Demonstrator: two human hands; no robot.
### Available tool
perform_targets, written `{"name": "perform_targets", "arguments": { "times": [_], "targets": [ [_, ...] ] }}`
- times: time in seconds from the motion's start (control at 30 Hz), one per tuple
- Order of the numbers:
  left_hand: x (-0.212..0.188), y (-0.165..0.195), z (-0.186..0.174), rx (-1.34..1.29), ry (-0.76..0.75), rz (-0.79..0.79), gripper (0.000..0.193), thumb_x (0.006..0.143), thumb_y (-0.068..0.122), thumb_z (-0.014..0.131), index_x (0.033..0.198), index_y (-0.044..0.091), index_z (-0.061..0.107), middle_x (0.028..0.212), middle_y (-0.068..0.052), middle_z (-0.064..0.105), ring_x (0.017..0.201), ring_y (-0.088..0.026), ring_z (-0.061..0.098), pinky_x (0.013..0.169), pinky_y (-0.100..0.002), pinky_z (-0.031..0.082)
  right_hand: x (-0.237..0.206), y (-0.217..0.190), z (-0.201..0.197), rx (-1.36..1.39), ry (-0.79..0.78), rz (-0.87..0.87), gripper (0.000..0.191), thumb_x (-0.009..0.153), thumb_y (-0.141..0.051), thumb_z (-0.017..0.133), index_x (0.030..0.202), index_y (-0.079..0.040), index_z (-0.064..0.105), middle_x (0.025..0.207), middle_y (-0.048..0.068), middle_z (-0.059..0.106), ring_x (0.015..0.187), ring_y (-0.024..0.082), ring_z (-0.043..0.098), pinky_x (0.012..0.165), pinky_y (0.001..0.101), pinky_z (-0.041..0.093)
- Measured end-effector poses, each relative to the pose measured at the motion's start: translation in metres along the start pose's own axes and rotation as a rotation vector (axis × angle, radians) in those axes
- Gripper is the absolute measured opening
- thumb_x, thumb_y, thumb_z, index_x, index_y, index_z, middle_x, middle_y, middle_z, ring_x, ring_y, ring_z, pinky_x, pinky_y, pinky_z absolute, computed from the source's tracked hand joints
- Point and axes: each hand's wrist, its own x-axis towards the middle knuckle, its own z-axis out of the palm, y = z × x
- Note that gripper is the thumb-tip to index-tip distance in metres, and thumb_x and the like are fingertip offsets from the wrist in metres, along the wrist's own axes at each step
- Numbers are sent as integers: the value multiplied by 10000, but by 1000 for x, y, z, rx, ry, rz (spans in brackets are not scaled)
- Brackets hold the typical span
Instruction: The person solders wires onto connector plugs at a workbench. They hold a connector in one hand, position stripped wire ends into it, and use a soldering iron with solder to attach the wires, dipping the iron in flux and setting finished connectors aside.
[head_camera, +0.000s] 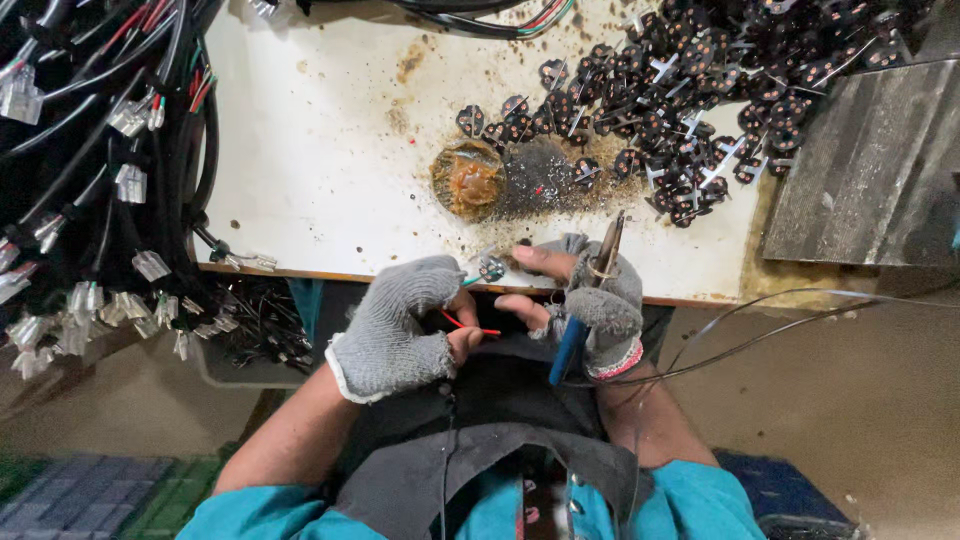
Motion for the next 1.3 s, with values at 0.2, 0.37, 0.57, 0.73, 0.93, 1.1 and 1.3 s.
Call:
{"name": "perform_targets", "arguments": {
  "times": [0.2,0.37,0.57,0.73,0.93,1.1,1.3],
  "targets": [
    [8,-6,24,-330,-84,-186,162,817,160,791,806,76,653,776,-52,584,725,-193,568,651,-302,459,-8,19,7,309,-21,57,334,895,-80,877,1177,-112,701,965,72,751,808,152,706,680,273,557],
    [10,20,5,171,73,227,206,711,147,740,850,88,600,1032,-154,597,889,-315,649,722,-366,537,14,1,0,-15,15,-101,226,854,-109,811,1067,-145,741,926,64,732,880,217,722,804,356,563],
    [29,14,0,486,153,96,208,732,123,806,865,138,648,934,-68,674,844,-307,688,707,-403,541,37,-22,-3,-315,-81,-153,222,820,-187,782,1039,-152,801,977,115,740,995,330,672,922,433,490],
    [31,1,8,520,258,96,241,715,118,800,905,151,656,983,-67,682,887,-296,691,752,-398,553,33,-13,3,-501,-37,-137,266,815,-314,860,1007,-143,794,967,81,741,1081,370,650,987,485,462],
    [30,2,6,532,237,55,263,676,122,807,894,154,664,1012,-70,677,922,-301,690,756,-399,552,32,-5,3,-432,-50,-121,281,728,-216,871,988,-147,791,945,93,734,988,339,654,905,455,464],
    [32,2,8,564,261,62,235,736,145,816,916,149,666,1033,-75,674,933,-299,692,762,-394,556,31,-9,2,-454,-47,-145,337,688,-225,893,994,-139,781,985,113,720,1018,361,643,940,464,461],
    [32,-2,12,643,294,88,231,769,191,849,903,141,667,985,-70,663,878,-293,680,718,-400,538,32,-10,4,-461,-35,-158,336,698,-203,895,1010,-144,784,1022,121,726,1043,362,647,951,460,464]
  ]
}}
